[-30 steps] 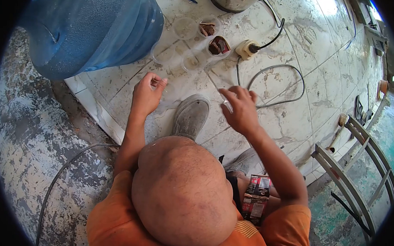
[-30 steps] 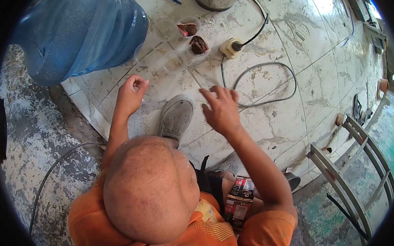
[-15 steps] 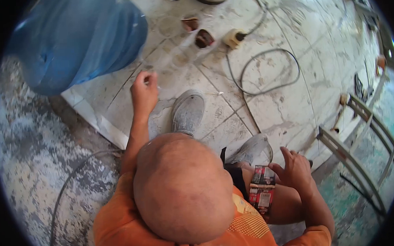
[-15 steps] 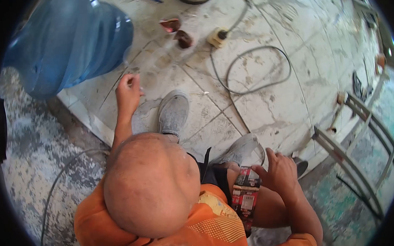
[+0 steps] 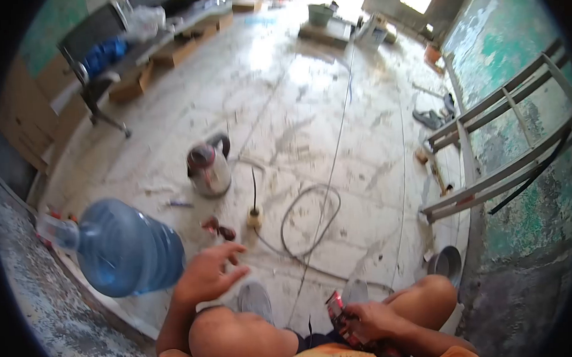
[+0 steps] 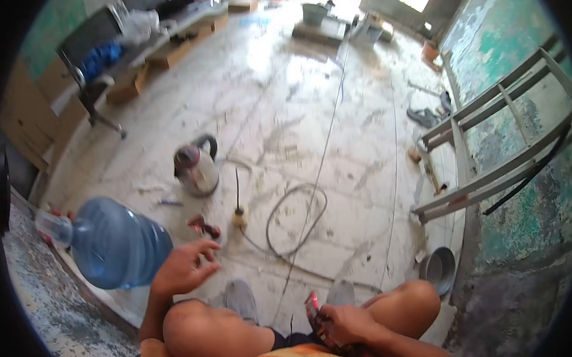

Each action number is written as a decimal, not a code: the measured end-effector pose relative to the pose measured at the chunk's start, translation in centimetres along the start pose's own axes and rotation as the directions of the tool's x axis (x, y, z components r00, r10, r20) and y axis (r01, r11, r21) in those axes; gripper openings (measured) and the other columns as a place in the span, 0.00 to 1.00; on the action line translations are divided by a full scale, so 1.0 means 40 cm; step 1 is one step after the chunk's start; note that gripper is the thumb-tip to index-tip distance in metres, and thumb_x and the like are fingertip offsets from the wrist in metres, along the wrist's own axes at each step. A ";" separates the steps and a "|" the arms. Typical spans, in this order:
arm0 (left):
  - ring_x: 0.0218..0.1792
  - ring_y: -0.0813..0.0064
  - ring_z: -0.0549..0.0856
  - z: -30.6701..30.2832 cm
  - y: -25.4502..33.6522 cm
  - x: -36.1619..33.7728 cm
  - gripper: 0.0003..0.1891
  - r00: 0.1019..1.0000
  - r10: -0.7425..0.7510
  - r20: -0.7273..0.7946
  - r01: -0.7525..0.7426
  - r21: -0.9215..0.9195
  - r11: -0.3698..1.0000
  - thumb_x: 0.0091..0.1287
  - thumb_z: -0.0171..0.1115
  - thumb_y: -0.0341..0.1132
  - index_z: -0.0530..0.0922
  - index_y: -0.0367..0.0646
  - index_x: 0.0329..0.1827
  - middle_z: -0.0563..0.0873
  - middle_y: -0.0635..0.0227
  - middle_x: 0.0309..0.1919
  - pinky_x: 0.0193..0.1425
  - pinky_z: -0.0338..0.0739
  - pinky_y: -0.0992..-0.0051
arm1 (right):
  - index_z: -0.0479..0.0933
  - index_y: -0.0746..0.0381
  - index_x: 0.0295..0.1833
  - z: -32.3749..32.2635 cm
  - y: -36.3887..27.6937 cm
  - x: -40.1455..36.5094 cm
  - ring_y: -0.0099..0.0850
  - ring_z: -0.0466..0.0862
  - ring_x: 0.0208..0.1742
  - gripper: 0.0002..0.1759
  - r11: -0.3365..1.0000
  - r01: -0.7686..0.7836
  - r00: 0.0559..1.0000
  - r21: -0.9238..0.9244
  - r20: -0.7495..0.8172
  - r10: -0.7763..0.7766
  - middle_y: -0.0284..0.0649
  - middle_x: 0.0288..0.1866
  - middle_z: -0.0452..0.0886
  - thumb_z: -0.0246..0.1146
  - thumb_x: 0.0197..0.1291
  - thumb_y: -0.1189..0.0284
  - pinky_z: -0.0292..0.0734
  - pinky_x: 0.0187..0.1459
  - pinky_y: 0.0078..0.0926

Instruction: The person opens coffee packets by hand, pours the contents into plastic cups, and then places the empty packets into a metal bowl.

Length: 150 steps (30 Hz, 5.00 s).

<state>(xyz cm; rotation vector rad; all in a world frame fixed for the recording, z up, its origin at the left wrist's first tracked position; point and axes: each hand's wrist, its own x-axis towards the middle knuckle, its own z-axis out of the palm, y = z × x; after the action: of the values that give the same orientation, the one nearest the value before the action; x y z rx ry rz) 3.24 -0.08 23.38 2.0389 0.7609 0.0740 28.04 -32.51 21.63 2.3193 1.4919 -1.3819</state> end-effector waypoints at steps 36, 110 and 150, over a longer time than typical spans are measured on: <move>0.29 0.61 0.81 0.218 0.433 0.136 0.13 0.143 0.958 0.247 -0.936 -0.281 0.212 0.69 0.72 0.36 0.75 0.45 0.32 0.72 0.69 0.24 0.37 0.74 0.63 | 0.83 0.69 0.49 -0.070 0.028 -0.155 0.25 0.87 0.41 0.16 0.295 0.426 0.903 0.855 -0.385 -0.190 0.41 0.41 0.89 0.55 0.82 0.68 0.82 0.48 0.26; 0.45 0.55 0.89 0.175 0.402 0.222 0.10 0.579 0.785 -0.220 -0.790 0.086 0.607 0.68 0.72 0.35 0.84 0.41 0.48 0.91 0.59 0.39 0.55 0.79 0.60 | 0.84 0.65 0.41 -0.409 -0.113 0.008 0.36 0.86 0.27 0.04 0.779 0.477 0.166 -0.407 -0.829 -0.535 0.42 0.30 0.83 0.72 0.62 0.79 0.77 0.28 0.33; 0.30 0.53 0.88 0.511 0.770 0.394 0.05 0.354 0.931 -0.088 -0.935 -0.002 0.355 0.65 0.70 0.29 0.85 0.37 0.39 0.86 0.57 0.30 0.36 0.82 0.62 | 0.81 0.66 0.41 -0.398 0.238 -0.253 0.34 0.87 0.33 0.09 0.953 0.280 0.044 -0.117 -0.990 -0.134 0.43 0.32 0.85 0.64 0.74 0.73 0.79 0.38 0.33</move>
<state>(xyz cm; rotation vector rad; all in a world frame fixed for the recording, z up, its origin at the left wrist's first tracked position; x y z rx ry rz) 37.80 -18.53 32.30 2.1630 -0.5127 0.8323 44.15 -37.09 34.53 3.3979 1.9757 0.6798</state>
